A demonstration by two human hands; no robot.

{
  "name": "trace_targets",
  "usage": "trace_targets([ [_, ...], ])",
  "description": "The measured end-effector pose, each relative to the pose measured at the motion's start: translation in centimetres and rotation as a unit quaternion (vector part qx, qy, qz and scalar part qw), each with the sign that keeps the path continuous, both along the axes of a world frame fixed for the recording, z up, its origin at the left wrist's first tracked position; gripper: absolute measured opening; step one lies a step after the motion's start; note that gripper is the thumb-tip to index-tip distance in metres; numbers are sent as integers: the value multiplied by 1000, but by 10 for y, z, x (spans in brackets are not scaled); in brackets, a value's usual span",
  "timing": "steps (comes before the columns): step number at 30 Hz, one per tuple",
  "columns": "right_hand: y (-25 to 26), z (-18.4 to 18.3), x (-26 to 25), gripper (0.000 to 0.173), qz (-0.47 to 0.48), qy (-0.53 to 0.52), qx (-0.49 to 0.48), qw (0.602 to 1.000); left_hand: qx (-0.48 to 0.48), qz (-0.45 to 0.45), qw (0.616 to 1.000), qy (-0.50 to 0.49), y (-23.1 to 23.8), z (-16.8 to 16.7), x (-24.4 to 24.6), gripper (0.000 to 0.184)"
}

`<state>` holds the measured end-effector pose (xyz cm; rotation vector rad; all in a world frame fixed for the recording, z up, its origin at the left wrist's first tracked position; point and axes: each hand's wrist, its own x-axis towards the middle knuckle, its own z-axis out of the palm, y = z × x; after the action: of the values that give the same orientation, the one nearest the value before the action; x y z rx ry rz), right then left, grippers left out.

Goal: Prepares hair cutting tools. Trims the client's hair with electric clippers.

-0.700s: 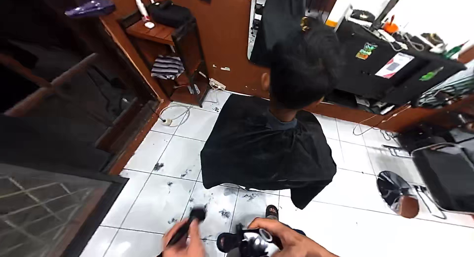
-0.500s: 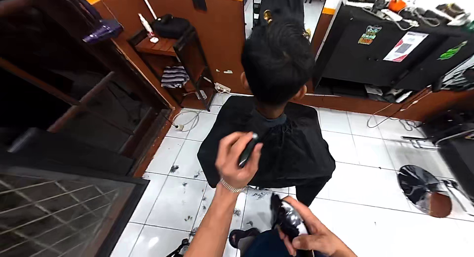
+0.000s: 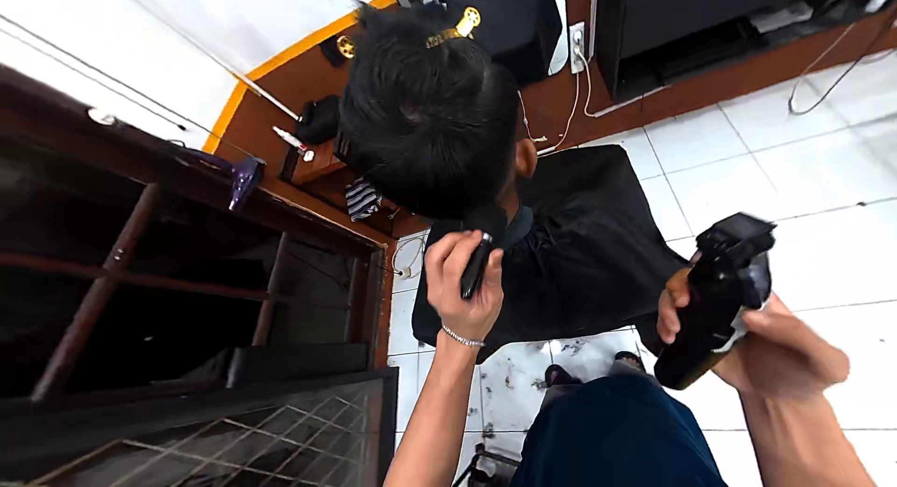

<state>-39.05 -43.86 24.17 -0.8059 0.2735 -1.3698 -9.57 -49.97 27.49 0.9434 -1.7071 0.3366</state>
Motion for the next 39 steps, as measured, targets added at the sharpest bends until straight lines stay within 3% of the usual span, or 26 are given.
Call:
trace_targets([
  [4,-9,-2,9,45,-30,-47,12,998,145,-2,987,-68,6,-11,9,22],
  [9,-36,-2,11,36,-95,-11,7,995,206,-71,973,-73,20,3,17,20],
  [13,-72,-9,11,31,-144,-25,7,989,193,-39,969,-149,21,14,15,37],
  [15,-86,-7,11,28,-108,-57,43,992,199,-34,965,-165,20,15,12,45],
  [16,-91,-2,12,33,-78,-80,59,992,188,-37,970,-150,21,15,10,41],
  [18,-98,6,17,36,-25,-69,60,995,120,-23,988,-92,29,22,3,22],
  [23,-108,12,27,27,57,-44,-31,997,-67,25,997,-37,28,52,-35,36],
  [27,-118,10,27,25,57,-46,-32,997,-23,102,980,-170,1,27,-38,34],
  [30,-126,11,25,27,42,-44,-42,997,57,115,977,-169,2,0,-37,26],
  [34,-133,15,32,28,93,56,-86,990,156,147,959,-185,14,-4,-36,23],
  [39,-156,15,55,24,189,257,-276,907,228,269,886,-302,16,-4,-21,49],
])
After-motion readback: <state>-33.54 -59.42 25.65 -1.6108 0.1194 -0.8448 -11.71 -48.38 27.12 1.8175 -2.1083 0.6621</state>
